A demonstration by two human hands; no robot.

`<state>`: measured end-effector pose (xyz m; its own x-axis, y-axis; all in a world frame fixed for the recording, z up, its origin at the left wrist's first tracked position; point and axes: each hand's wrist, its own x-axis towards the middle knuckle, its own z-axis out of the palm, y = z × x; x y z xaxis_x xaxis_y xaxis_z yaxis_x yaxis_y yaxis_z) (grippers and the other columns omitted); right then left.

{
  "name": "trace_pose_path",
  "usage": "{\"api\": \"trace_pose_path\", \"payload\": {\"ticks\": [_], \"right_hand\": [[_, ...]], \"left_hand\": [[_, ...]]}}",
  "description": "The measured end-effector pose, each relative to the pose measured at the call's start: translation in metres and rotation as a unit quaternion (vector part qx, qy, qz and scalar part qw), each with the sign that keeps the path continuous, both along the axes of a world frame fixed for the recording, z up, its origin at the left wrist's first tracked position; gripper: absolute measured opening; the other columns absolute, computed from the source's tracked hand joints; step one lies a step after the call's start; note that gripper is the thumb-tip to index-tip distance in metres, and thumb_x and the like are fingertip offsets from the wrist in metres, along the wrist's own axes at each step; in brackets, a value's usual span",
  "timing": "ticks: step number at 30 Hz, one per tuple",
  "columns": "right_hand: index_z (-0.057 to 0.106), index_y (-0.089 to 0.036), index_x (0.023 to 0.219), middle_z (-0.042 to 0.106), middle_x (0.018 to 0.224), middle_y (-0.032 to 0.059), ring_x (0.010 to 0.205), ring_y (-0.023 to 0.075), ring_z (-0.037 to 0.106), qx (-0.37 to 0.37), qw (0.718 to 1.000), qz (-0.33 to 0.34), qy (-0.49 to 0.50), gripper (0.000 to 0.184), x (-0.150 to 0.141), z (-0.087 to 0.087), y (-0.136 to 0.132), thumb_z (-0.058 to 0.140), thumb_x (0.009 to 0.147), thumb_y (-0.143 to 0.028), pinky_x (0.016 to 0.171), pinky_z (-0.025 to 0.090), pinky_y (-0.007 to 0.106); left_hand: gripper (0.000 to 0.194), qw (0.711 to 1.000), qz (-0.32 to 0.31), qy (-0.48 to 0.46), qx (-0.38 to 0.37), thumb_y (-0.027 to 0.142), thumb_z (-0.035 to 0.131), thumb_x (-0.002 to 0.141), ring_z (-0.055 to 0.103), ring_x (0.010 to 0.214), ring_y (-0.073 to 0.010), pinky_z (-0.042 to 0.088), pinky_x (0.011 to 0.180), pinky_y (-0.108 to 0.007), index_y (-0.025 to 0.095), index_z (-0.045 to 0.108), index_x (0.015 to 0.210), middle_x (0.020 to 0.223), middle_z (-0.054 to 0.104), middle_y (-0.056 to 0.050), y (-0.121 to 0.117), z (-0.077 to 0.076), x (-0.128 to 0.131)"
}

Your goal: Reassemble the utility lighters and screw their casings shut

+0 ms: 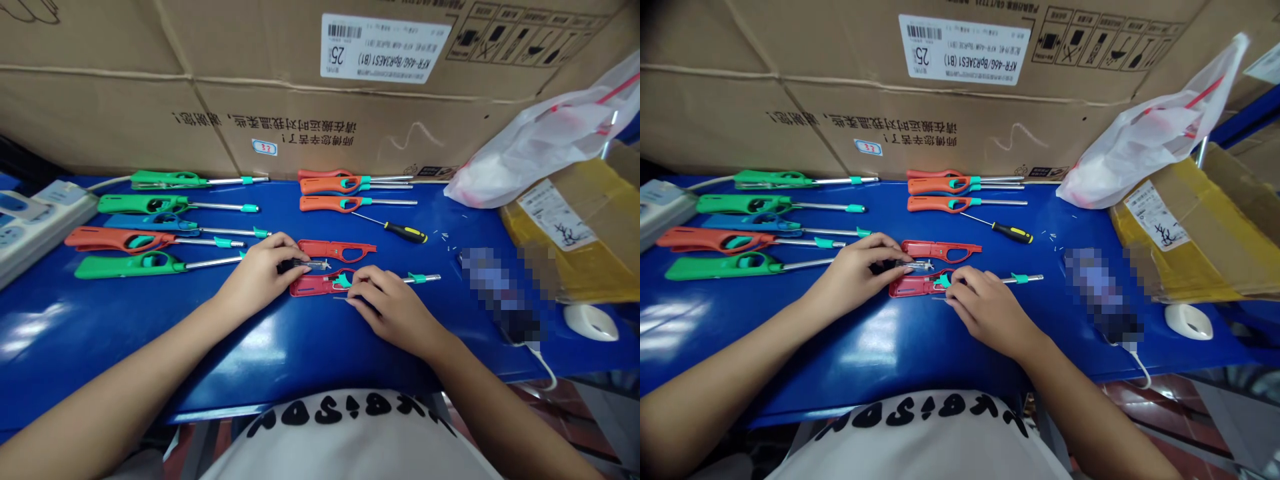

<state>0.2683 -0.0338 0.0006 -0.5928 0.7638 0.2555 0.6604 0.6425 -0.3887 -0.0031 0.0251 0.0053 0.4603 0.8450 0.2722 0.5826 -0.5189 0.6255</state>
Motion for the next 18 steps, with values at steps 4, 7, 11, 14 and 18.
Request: {"api": "trace_pose_path", "payload": {"ticks": [4,7,11,14,18], "right_hand": [[0.064,-0.020,0.101,0.064,0.108,0.0077,0.095,0.0195,0.062,0.000,1.000,-0.002,0.004,0.010,0.000,0.000,0.000,0.054,0.101,-0.020,0.081,0.048,0.035],[0.064,-0.019,0.101,0.065,0.108,0.0080,0.096,0.0198,0.063,-0.001,1.000,-0.005,0.009,0.011,-0.001,0.002,0.000,0.054,0.102,-0.021,0.081,0.049,0.035],[0.065,-0.019,0.101,0.066,0.107,0.0076,0.096,0.0194,0.063,-0.012,1.000,-0.012,0.024,0.012,-0.001,0.004,0.000,0.053,0.102,-0.021,0.083,0.050,0.035],[0.064,-0.020,0.099,0.067,0.105,0.0068,0.095,0.0191,0.064,-0.028,0.999,-0.005,0.029,0.014,0.000,0.004,0.001,0.051,0.103,-0.020,0.082,0.050,0.034],[0.063,-0.021,0.098,0.070,0.101,0.0054,0.095,0.0195,0.065,-0.045,0.998,0.000,0.042,0.013,0.000,0.004,0.003,0.050,0.103,-0.019,0.084,0.051,0.035]], "left_hand": [[0.017,1.000,-0.003,0.025,-0.007,0.027,0.064,0.096,0.067,0.093,-0.0212,0.055,0.087,-0.037,0.016,0.075,0.103,0.105,0.067,-0.009,-0.001,0.004,0.002],[0.023,1.000,-0.013,0.025,-0.003,0.029,0.057,0.100,0.066,0.098,-0.0227,0.053,0.093,-0.039,0.014,0.074,0.104,0.105,0.068,-0.010,-0.002,0.010,0.003],[0.026,0.997,0.011,-0.032,-0.074,0.036,0.057,0.101,0.067,0.093,-0.0205,0.052,0.088,-0.034,0.015,0.073,0.100,0.100,0.071,-0.008,-0.007,0.019,0.003],[0.035,0.955,0.019,-0.126,-0.268,0.047,0.058,0.099,0.064,0.076,-0.0161,0.052,0.074,-0.029,0.015,0.072,0.097,0.087,0.070,-0.006,-0.012,0.025,0.004],[0.038,0.862,-0.009,-0.235,-0.449,0.051,0.064,0.095,0.057,0.066,-0.0099,0.048,0.063,-0.022,0.015,0.073,0.102,0.085,0.069,-0.004,-0.016,0.026,0.008]]}}
